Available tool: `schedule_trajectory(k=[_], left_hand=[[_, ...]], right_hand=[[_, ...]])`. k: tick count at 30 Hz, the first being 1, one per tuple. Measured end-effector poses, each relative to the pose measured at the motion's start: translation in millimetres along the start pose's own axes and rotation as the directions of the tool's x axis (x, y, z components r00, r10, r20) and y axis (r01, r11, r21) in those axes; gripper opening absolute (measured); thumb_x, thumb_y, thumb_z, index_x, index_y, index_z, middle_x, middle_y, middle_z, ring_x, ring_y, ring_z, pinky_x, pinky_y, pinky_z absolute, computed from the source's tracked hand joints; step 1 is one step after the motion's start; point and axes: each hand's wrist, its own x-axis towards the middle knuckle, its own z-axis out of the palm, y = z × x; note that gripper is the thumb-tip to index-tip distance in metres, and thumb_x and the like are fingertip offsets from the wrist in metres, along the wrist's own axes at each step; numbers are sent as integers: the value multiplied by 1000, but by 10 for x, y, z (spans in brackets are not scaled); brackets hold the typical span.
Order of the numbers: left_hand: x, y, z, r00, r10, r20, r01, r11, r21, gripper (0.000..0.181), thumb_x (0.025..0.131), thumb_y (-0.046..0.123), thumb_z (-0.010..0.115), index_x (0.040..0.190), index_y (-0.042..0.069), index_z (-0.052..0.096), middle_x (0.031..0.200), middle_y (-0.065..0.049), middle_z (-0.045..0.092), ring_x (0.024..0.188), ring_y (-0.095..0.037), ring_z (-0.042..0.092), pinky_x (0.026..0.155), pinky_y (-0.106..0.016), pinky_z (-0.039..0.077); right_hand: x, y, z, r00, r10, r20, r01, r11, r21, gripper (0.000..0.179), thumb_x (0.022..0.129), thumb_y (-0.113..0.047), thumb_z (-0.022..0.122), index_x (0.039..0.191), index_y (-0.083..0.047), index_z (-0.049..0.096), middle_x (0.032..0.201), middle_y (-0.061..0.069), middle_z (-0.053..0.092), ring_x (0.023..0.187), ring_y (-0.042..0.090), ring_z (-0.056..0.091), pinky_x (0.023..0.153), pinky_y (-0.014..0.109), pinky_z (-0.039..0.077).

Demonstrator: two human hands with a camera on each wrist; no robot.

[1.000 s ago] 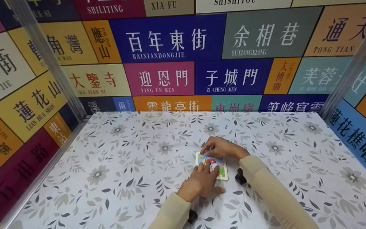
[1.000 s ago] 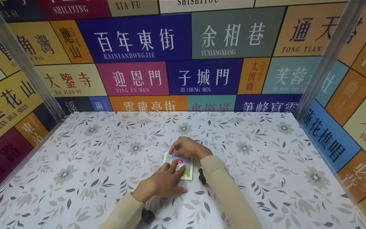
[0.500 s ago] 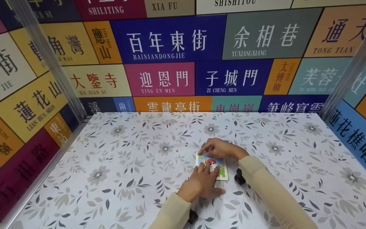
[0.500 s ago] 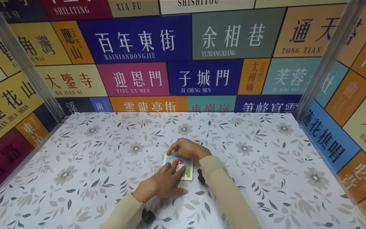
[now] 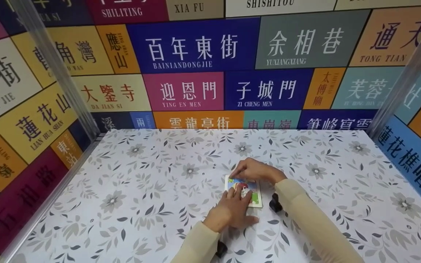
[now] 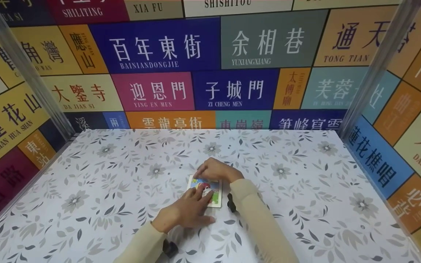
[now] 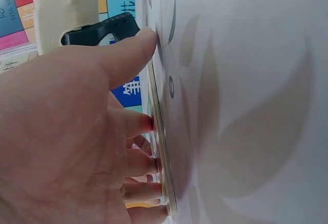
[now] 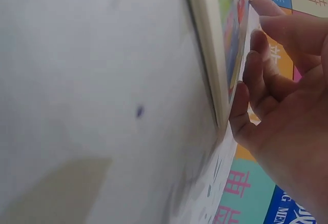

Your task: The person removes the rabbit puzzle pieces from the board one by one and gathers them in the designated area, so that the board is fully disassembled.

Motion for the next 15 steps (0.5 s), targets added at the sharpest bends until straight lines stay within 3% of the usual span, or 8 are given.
schedule_trajectory(k=[3,10,15], left_hand=[[-4,-18,1,1000,7,5,-7,1000,-23,82,95,64,51,161,25,22,170,-10,12,157,-30,13,126,-47,21],[8,-34,-5,1000,20,13,-19,998,-54,81,95,63,51,161,25,22,170,-10,12,157,-30,12,127,-47,18],[6,-27,-6,1000,19,12,-19,999,-50,80,95,63,51,161,25,23,170,-10,12,157,-31,13,127,-47,18]], right_hand=[[-5,-16,-1,999,13,33,-14,999,34,23,96,-12,62,111,-16,79,116,6,73,110,23,65,101,46,51],[11,-21,-15,995,69,77,-76,992,98,29,94,-6,57,115,-13,76,121,7,71,105,16,62,96,39,49],[11,1,-16,994,68,91,-79,990,115,30,93,-5,56,116,-12,75,122,8,70,107,17,60,98,41,48]])
